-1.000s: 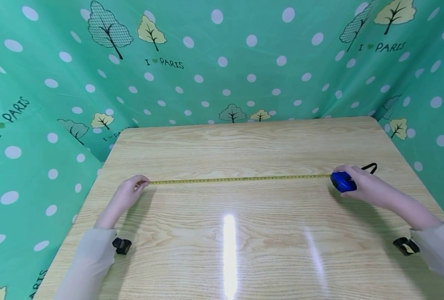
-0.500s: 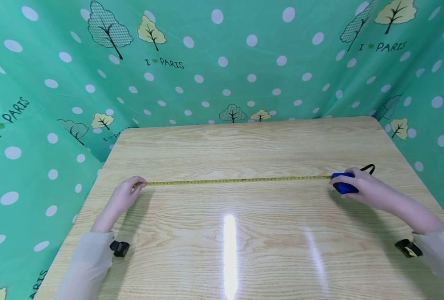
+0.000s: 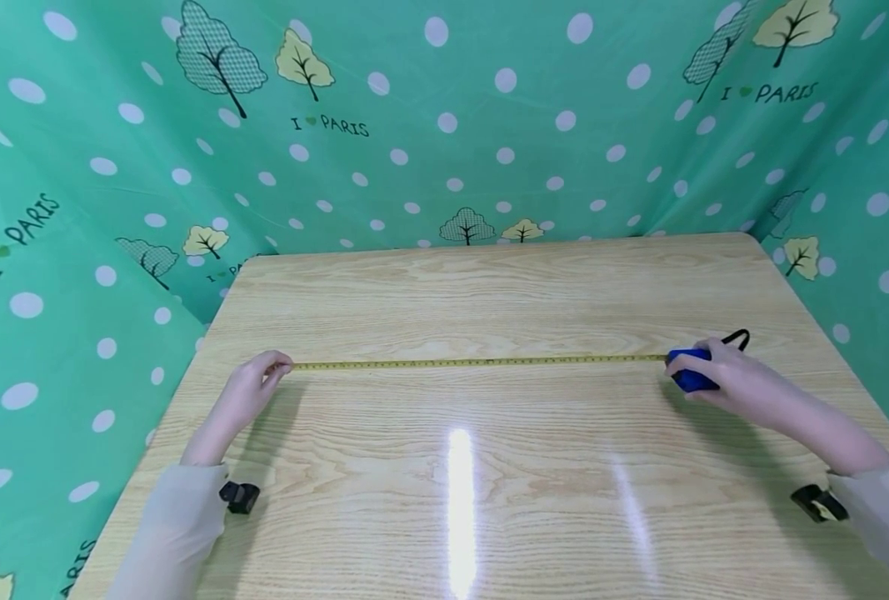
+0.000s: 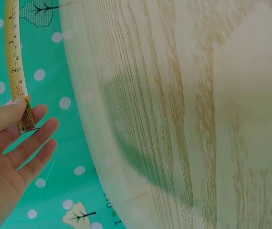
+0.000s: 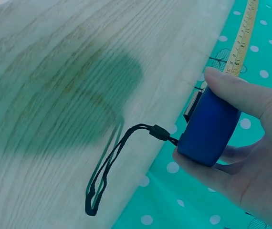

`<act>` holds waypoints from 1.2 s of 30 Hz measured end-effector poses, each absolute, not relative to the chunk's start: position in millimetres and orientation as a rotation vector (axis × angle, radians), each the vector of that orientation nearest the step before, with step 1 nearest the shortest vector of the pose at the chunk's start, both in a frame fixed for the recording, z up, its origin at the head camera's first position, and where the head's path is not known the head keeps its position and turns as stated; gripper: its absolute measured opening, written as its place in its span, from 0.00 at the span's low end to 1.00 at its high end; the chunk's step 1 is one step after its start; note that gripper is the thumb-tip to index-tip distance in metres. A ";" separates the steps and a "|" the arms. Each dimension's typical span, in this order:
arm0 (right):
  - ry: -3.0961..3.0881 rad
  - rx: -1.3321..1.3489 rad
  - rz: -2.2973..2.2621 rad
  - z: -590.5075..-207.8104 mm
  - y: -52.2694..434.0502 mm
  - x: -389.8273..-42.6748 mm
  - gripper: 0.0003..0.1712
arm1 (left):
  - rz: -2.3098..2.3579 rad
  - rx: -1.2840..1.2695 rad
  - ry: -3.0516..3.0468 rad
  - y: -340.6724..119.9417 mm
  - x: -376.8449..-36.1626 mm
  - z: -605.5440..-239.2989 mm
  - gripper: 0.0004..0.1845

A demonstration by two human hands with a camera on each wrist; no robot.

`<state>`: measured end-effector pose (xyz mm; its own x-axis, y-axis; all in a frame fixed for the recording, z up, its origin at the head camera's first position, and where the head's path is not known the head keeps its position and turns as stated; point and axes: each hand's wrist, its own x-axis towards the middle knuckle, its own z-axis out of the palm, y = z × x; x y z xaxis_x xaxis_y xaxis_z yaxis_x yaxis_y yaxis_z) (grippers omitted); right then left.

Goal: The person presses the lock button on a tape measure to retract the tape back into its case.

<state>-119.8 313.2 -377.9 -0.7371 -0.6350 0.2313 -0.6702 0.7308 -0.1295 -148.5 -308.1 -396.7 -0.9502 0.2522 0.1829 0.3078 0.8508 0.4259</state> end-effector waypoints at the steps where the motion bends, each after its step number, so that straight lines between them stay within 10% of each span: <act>1: -2.768 1.048 0.305 -378.3 313.4 -119.5 0.29 | -0.697 -0.443 -2.907 -308.0 -148.4 -396.8 0.06; 36: -2.836 1.050 0.432 -377.8 318.2 -113.5 0.28 | -0.692 -0.542 -2.848 -302.5 -144.5 -404.0 0.04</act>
<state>-113.5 318.2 -377.8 -0.7605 -0.6248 0.1770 -0.6492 0.7242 -0.2325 -144.5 -302.5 -404.0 -0.9213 0.3081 0.2372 0.3826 0.8273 0.4114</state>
